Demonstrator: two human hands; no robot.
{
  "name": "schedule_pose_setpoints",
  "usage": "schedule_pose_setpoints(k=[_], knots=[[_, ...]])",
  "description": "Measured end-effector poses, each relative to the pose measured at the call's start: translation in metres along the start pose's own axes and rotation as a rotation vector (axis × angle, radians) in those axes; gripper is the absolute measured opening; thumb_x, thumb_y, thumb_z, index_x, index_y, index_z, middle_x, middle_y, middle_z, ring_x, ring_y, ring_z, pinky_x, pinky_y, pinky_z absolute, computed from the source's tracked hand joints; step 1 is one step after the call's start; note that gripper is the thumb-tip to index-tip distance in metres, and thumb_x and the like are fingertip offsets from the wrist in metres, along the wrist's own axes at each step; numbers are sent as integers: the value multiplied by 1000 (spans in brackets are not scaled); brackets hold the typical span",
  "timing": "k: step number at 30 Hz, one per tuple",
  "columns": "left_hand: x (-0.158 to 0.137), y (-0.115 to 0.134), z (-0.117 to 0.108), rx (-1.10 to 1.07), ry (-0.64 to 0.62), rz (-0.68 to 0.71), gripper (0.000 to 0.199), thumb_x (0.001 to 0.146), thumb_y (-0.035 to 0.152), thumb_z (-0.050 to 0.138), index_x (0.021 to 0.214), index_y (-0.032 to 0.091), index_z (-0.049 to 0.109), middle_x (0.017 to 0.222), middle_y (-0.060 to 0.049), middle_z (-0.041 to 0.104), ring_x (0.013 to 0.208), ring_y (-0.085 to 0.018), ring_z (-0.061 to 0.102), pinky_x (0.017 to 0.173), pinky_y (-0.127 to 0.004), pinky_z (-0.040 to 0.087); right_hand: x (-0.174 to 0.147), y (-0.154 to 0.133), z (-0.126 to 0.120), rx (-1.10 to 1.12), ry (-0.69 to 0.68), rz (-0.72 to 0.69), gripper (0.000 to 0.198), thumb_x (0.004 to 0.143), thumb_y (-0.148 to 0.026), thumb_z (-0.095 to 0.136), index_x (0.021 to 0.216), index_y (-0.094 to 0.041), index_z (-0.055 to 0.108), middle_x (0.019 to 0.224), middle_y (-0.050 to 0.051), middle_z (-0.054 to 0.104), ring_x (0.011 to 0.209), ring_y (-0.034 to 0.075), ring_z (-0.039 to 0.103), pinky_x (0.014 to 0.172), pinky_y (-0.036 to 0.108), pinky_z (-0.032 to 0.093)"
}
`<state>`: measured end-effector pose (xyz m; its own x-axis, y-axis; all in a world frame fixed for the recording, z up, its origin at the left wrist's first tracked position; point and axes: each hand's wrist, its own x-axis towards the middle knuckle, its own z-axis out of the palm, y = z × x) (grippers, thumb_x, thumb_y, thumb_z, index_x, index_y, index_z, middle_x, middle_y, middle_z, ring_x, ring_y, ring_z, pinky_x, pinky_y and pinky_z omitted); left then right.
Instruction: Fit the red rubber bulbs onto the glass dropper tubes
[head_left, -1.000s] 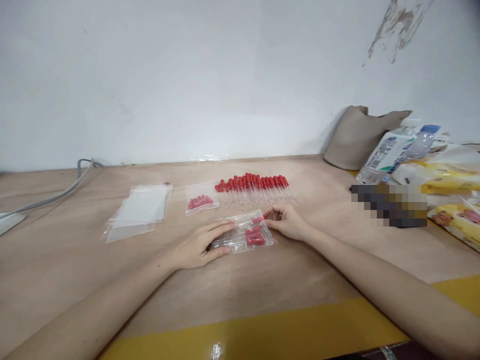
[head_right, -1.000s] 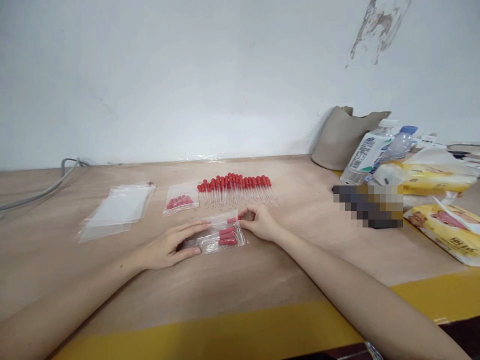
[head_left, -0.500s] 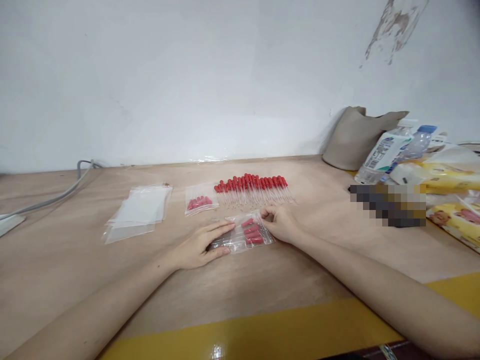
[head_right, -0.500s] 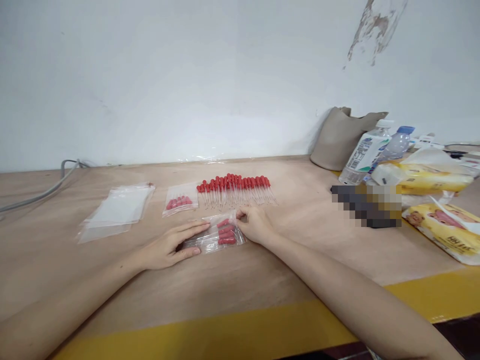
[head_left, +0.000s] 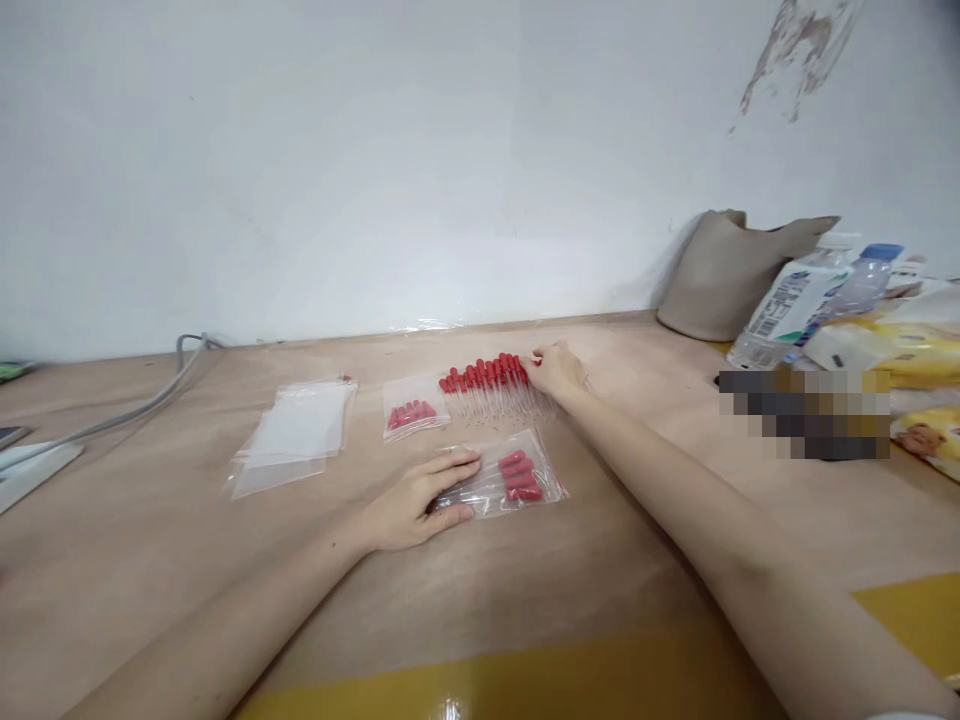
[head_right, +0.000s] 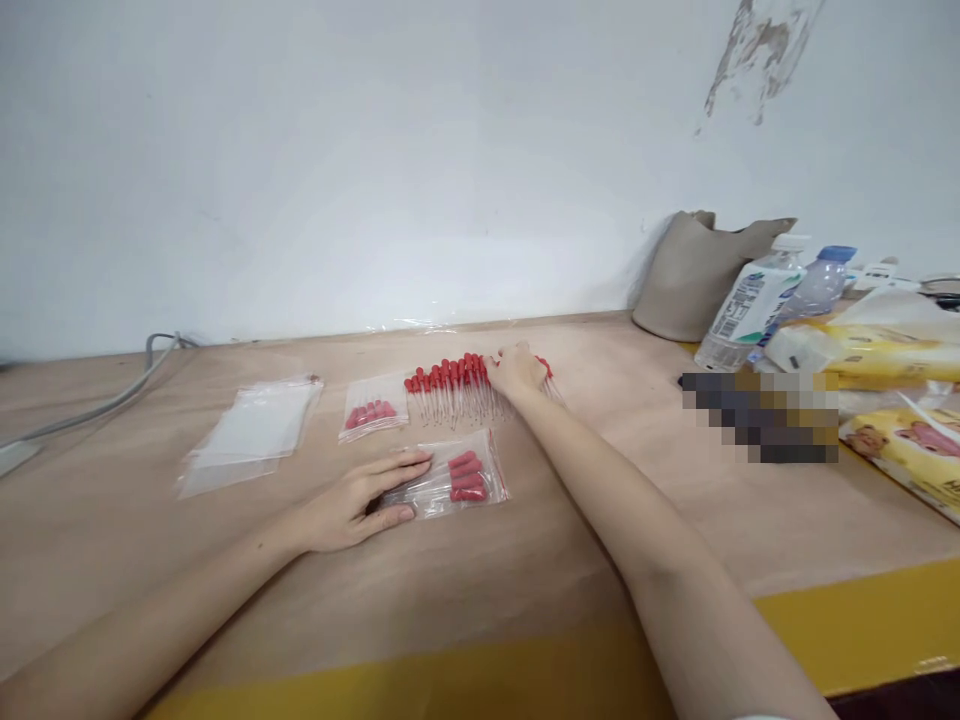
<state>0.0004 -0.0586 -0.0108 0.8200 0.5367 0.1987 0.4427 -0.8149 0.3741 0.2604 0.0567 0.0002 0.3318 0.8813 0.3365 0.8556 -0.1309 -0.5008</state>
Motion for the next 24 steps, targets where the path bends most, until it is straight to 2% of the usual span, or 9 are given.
schedule_pose_setpoints(k=[4, 7, 9, 11, 13, 14, 17, 21, 24], knots=[[0, 1, -1, 8, -12, -5, 49, 85, 37, 48, 132, 22, 38, 137, -8, 38, 125, -23, 36, 103, -42, 33, 6, -7, 9, 103, -10, 53, 26, 73, -38, 54, 80, -17, 68, 110, 14, 55, 93, 29, 57, 80, 42, 40], [0, 0, -1, 20, -22, -9, 50, 86, 37, 47, 132, 22, 37, 138, -8, 37, 126, -22, 35, 104, -42, 32, 10, -9, 7, 184, -21, 80, 21, 72, -35, 54, 73, -17, 66, 94, 13, 61, 88, 29, 59, 76, 42, 42], [0, 0, -1, 29, -25, -7, 50, 86, 38, 46, 133, 22, 36, 138, -8, 37, 126, -22, 35, 104, -41, 32, 11, -8, 1, 258, -28, 76, 23, 76, -35, 49, 75, -17, 63, 82, 10, 64, 81, 25, 60, 71, 38, 44], [0, 0, -1, 36, -28, -8, 51, 86, 38, 46, 133, 21, 36, 138, -8, 37, 126, -22, 35, 104, -41, 32, 8, -5, -10, 339, -16, 52, 27, 82, -36, 41, 84, -17, 58, 79, 7, 64, 74, 18, 61, 66, 30, 46], [0, 1, -2, 40, -30, -10, 51, 86, 38, 46, 133, 21, 36, 137, -9, 38, 126, -22, 35, 103, -42, 32, -2, 3, -22, 495, 18, 29, 27, 86, -38, 33, 93, -17, 50, 79, 5, 64, 64, 12, 59, 58, 24, 45], [0, 2, -2, 39, -31, -8, 51, 86, 37, 46, 133, 21, 36, 137, -9, 38, 126, -22, 36, 103, -42, 33, -9, 9, -28, 659, 47, 29, 26, 86, -40, 34, 93, -18, 46, 77, 4, 64, 58, 11, 58, 52, 22, 44], [1, 2, -3, 31, -29, 2, 50, 86, 37, 46, 133, 22, 36, 137, -8, 38, 125, -23, 36, 103, -43, 33, -39, 30, -43, 1025, 45, 40, 28, 80, -48, 46, 82, -21, 39, 64, -1, 59, 45, 8, 51, 43, 19, 40], [2, 2, -2, 23, -27, 3, 50, 86, 37, 46, 133, 22, 36, 137, -8, 38, 125, -23, 36, 103, -43, 33, -75, 49, -48, 1197, -19, 104, 35, 73, -51, 56, 79, -21, 38, 60, -4, 57, 45, 8, 52, 42, 19, 41], [1, 2, -2, 28, -32, -7, 50, 86, 38, 46, 133, 23, 36, 138, -8, 37, 126, -23, 35, 103, -43, 33, -89, 49, -44, 1259, -40, 175, 34, 73, -48, 58, 78, -22, 38, 60, -5, 58, 45, 8, 53, 44, 19, 44]])
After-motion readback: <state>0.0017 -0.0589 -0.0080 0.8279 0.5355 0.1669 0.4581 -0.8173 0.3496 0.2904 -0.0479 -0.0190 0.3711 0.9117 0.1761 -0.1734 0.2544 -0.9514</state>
